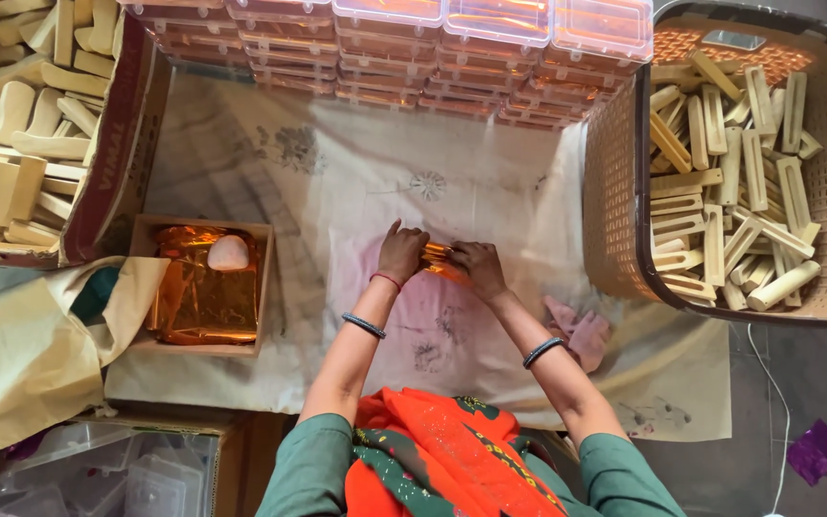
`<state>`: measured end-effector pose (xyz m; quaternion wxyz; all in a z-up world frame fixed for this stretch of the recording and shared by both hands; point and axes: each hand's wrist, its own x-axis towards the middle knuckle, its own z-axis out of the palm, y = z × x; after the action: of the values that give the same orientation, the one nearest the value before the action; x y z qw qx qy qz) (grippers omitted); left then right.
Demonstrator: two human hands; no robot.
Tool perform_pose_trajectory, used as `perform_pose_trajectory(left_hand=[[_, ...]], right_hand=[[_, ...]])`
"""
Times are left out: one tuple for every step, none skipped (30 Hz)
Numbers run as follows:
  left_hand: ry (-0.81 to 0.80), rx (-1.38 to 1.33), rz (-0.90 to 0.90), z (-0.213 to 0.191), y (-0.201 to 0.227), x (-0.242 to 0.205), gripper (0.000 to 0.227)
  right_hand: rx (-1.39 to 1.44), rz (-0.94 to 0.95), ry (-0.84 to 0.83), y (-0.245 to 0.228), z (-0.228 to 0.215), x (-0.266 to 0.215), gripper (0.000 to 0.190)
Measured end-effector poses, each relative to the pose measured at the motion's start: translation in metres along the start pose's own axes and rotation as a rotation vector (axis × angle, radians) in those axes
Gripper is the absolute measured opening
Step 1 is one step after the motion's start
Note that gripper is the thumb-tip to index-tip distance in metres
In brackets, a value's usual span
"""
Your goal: The person wipes wooden blocks with a pink cloth and wraps them in orange foil. They place the wrapped blocks into clear plastic containers and stack them. The person also handles a pink stone and a cloth while working on a floor covering.
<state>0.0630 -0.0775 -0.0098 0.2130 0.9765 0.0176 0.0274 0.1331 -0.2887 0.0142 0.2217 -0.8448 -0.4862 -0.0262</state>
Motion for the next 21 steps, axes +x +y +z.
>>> perform_pose_trajectory(left_hand=[[0.003,-0.001,-0.002,-0.003,0.002,-0.001,0.032],[0.016,-0.012,0.0,-0.006,0.004,-0.003,0.033],[0.03,-0.024,0.003,-0.009,0.006,-0.004,0.034],[0.031,-0.023,0.002,-0.009,0.006,-0.005,0.034],[0.035,-0.015,0.005,-0.009,0.006,-0.006,0.034],[0.038,-0.006,0.009,-0.009,0.006,-0.007,0.034],[0.036,-0.005,0.01,-0.009,0.007,-0.008,0.034],[0.042,-0.007,0.019,-0.009,0.007,-0.009,0.036],[0.047,-0.009,0.028,-0.009,0.008,-0.01,0.038],[0.048,-0.008,0.027,-0.007,0.005,-0.01,0.038],[0.086,-0.038,0.049,-0.006,0.003,-0.01,0.04],[0.121,-0.07,0.072,-0.003,0.002,-0.012,0.043],[0.12,-0.072,0.071,-0.003,0.003,-0.013,0.043],[0.122,-0.056,0.092,-0.003,0.002,-0.014,0.042],[0.123,-0.04,0.113,-0.004,0.002,-0.014,0.041],[0.122,-0.041,0.115,-0.009,0.005,-0.016,0.041],[0.062,-0.012,0.105,-0.014,0.008,-0.017,0.039],[0.003,0.018,0.093,-0.02,0.011,-0.018,0.037],[0.004,0.019,0.093,-0.019,0.009,-0.018,0.037],[0.005,-0.022,0.088,-0.017,0.006,-0.02,0.041],[0.007,-0.062,0.084,-0.016,0.004,-0.021,0.045]], right_hand=[[-0.001,-0.003,-0.001,0.007,0.007,-0.001,0.037],[0.032,0.01,-0.018,0.014,0.013,-0.002,0.036],[0.065,0.022,-0.036,0.022,0.02,-0.004,0.035],[0.066,0.022,-0.036,0.019,0.017,0.0,0.035],[0.102,0.067,-0.055,0.017,0.015,0.004,0.036],[0.138,0.114,-0.074,0.015,0.012,0.007,0.036],[0.139,0.116,-0.073,0.016,0.013,0.005,0.036],[0.173,0.151,-0.086,0.017,0.014,0.005,0.037],[0.207,0.186,-0.1,0.019,0.015,0.004,0.038],[0.207,0.184,-0.1,0.022,0.019,0.003,0.038],[0.242,0.185,-0.094,0.025,0.024,0.001,0.04],[0.277,0.188,-0.09,0.027,0.029,-0.002,0.041],[0.277,0.189,-0.092,0.024,0.027,-0.003,0.041],[0.259,0.192,-0.096,0.021,0.025,-0.003,0.041],[0.241,0.195,-0.1,0.018,0.023,-0.002,0.041],[0.24,0.197,-0.1,0.016,0.024,-0.004,0.041],[0.21,0.199,-0.096,0.014,0.024,-0.006,0.039],[0.18,0.199,-0.094,0.012,0.025,-0.007,0.038],[0.18,0.198,-0.093,0.011,0.023,-0.007,0.038],[0.169,0.192,-0.083,0.007,0.021,-0.007,0.037],[0.159,0.187,-0.074,0.004,0.02,-0.007,0.036]])
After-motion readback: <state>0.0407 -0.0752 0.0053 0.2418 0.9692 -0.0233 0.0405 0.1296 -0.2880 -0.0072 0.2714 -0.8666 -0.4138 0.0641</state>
